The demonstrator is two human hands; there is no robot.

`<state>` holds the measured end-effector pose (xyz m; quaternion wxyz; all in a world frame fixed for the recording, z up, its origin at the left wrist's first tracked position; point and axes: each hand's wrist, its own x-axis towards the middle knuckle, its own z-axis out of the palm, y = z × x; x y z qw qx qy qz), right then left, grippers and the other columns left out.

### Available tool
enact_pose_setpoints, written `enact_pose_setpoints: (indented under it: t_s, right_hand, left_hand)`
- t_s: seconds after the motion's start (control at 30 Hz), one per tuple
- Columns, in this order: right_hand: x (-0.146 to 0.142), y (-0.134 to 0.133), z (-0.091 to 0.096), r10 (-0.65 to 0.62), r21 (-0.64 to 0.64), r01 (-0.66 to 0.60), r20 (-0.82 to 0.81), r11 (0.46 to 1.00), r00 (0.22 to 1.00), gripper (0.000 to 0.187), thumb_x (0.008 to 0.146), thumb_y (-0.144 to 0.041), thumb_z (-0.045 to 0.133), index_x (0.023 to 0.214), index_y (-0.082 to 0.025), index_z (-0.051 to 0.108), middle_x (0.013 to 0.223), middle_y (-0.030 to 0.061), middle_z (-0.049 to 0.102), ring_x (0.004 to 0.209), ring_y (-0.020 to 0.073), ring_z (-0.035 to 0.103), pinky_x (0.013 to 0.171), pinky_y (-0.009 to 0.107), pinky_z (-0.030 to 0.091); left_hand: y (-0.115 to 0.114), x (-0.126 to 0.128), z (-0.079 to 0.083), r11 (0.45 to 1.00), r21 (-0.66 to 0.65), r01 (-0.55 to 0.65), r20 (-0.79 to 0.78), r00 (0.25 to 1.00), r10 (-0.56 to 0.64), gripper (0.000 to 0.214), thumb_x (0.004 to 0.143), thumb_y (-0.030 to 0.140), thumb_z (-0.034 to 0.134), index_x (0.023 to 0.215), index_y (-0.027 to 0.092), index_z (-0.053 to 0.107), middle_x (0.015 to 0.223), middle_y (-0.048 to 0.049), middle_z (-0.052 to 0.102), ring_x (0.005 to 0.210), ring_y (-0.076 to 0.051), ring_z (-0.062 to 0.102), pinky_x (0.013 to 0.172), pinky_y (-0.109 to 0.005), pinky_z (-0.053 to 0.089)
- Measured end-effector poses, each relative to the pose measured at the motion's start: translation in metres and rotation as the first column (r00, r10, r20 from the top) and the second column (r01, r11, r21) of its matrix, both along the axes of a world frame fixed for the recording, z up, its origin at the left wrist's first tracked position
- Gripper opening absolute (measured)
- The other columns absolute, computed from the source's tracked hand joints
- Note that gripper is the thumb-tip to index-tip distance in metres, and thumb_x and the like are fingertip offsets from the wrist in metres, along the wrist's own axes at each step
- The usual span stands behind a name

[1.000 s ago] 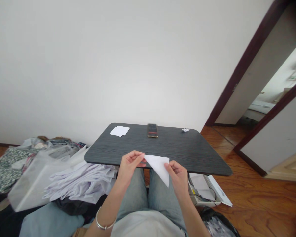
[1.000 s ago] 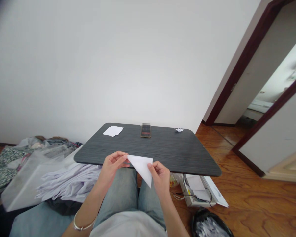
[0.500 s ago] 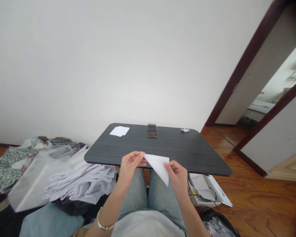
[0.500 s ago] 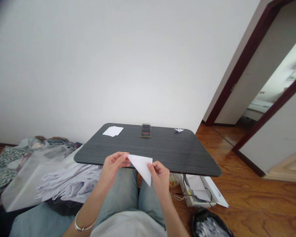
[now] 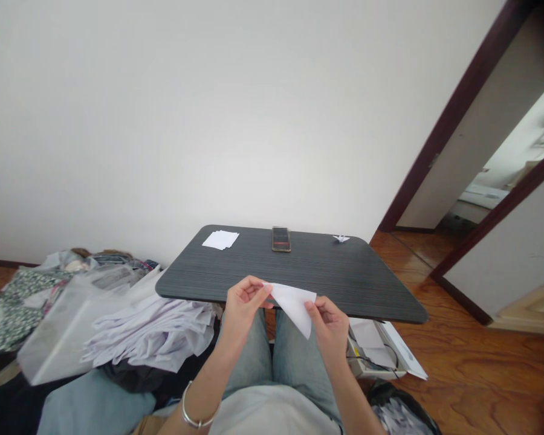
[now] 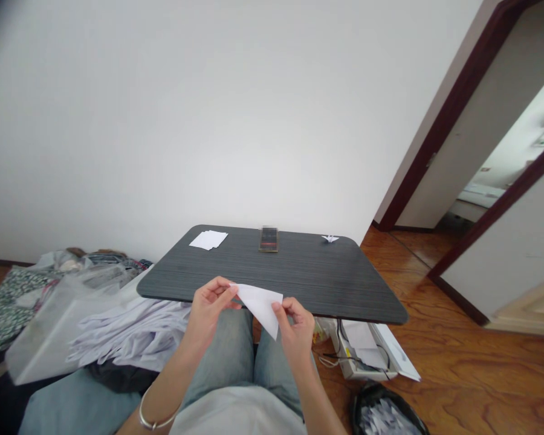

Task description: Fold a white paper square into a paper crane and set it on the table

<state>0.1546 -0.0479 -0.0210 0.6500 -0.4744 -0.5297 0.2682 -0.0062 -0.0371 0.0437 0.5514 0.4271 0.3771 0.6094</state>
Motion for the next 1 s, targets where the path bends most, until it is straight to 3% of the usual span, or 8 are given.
enact_pose_setpoints:
  t_s: [0.37,0.77,1.0]
  right_hand:
    - [0.000,0.000,0.001,0.014,0.019,-0.013,-0.051,1.000,0.999,0.029,0.078,-0.035,0.060,0.058,-0.016,0.049,0.055,-0.0038,0.039,0.051,0.0095,0.035,0.048,0.022,0.025]
    - [-0.001,0.001,0.003,0.112,-0.076,-0.129,-0.190,0.989,0.975,0.032,0.075,-0.039,0.063,0.057,-0.016,0.050,0.050,-0.0047,0.041,0.047,0.0079,0.033,0.045,0.020,0.023]
    - [0.000,0.002,0.003,0.104,-0.095,-0.126,-0.205,0.988,0.973,0.032,0.075,-0.039,0.063,0.057,-0.016,0.050,0.050,-0.0045,0.041,0.047,0.0078,0.033,0.044,0.020,0.022]
  left_hand:
    - [-0.003,0.001,0.002,0.999,0.016,-0.042,-0.038,0.998,0.042,0.019,0.063,0.031,0.073,0.066,0.013,0.065,0.061,-0.0005,0.063,0.059,-0.012,0.059,0.050,-0.020,0.052]
    - [0.001,-0.001,-0.006,0.995,0.078,-0.061,-0.060,0.996,0.065,0.021,0.070,0.034,0.067,0.072,0.013,0.067,0.068,-0.0022,0.063,0.064,-0.013,0.059,0.048,-0.021,0.053]
    - [0.006,-0.004,-0.012,0.988,0.065,-0.140,0.046,0.989,0.137,0.025,0.074,0.037,0.063,0.077,0.013,0.065,0.070,-0.0034,0.065,0.062,-0.013,0.060,0.047,-0.020,0.052]
